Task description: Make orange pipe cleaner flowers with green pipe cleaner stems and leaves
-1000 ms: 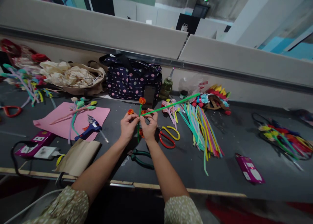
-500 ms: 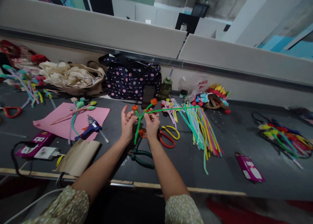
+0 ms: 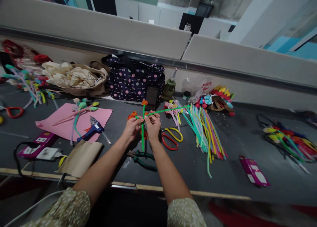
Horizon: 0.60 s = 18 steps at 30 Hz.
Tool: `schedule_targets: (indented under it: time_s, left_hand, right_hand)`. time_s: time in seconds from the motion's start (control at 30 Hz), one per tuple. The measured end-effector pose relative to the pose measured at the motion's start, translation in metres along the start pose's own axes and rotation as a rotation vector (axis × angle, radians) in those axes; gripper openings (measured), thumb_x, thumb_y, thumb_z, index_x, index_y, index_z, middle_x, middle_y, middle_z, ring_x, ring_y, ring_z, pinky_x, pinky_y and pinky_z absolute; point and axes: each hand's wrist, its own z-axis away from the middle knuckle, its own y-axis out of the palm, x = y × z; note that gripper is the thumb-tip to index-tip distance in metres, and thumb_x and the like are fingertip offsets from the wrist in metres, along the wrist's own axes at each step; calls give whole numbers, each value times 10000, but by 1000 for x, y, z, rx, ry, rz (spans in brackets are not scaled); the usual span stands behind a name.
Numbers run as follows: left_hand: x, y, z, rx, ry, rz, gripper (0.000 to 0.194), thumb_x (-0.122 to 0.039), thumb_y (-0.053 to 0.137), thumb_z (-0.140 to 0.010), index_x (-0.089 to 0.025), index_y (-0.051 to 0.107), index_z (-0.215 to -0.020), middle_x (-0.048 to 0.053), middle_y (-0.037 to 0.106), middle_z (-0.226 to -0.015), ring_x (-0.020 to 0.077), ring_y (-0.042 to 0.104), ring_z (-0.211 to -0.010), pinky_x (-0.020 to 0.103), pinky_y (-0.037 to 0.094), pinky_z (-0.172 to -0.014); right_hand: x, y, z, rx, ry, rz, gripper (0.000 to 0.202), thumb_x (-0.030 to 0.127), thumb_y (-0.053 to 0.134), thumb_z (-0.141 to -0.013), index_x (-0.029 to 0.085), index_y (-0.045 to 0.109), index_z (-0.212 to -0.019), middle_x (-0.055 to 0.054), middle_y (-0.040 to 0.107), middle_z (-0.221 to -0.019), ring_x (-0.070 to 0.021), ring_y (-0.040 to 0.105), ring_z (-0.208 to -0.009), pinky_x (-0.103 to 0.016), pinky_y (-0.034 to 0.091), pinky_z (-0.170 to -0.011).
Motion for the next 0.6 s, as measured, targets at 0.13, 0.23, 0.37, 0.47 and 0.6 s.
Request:
schedule_targets:
  time_s: [0.13, 0.23, 0.37, 0.47, 0.6]
  left_hand:
    - [0, 0, 0, -32, 110, -118, 175, -272, 724, -597, -144, 606, -616, -28, 533, -565, 59, 419, -491, 204, 336, -507]
    - [-1, 0, 1, -62, 190, -192, 151, -261, 704, -609, -154, 601, -582, -17, 551, -572, 85, 465, -537, 225, 378, -571]
    - [0, 0, 1, -102, 275, -263, 139, -259, 703, -612, -158, 613, -580, -8, 581, -602, 105, 508, -588, 246, 406, -643]
    - [0, 0, 2, -130, 309, -306, 141, -266, 704, -613, -157, 616, -594, -9, 582, -601, 111, 507, -587, 249, 405, -638]
    - [-3, 2, 5, -126, 328, -357, 138, -247, 704, -614, -149, 609, -590, -13, 567, -583, 101, 484, -559, 238, 391, -605]
  right_hand:
    - [4, -3, 1, 25, -41, 86, 233, 382, 616, -758, 154, 646, -718, -94, 537, -1062, -187, 544, -1007, -326, 461, -852]
    - [8, -3, 1, 24, -84, 123, 203, 344, 613, -771, 154, 649, -709, -96, 532, -1068, -191, 541, -1039, -336, 437, -903]
    - [13, -3, 1, 16, -114, 153, 174, 314, 629, -762, 156, 642, -692, -89, 540, -1043, -181, 549, -1023, -338, 421, -929]
    - [14, -3, 1, 26, -113, 169, 156, 309, 641, -753, 162, 643, -701, -85, 543, -1049, -177, 546, -1021, -337, 424, -927]
    - [15, -4, -1, 36, -126, 181, 162, 306, 648, -752, 158, 640, -686, -85, 536, -1030, -177, 536, -1045, -328, 415, -938]
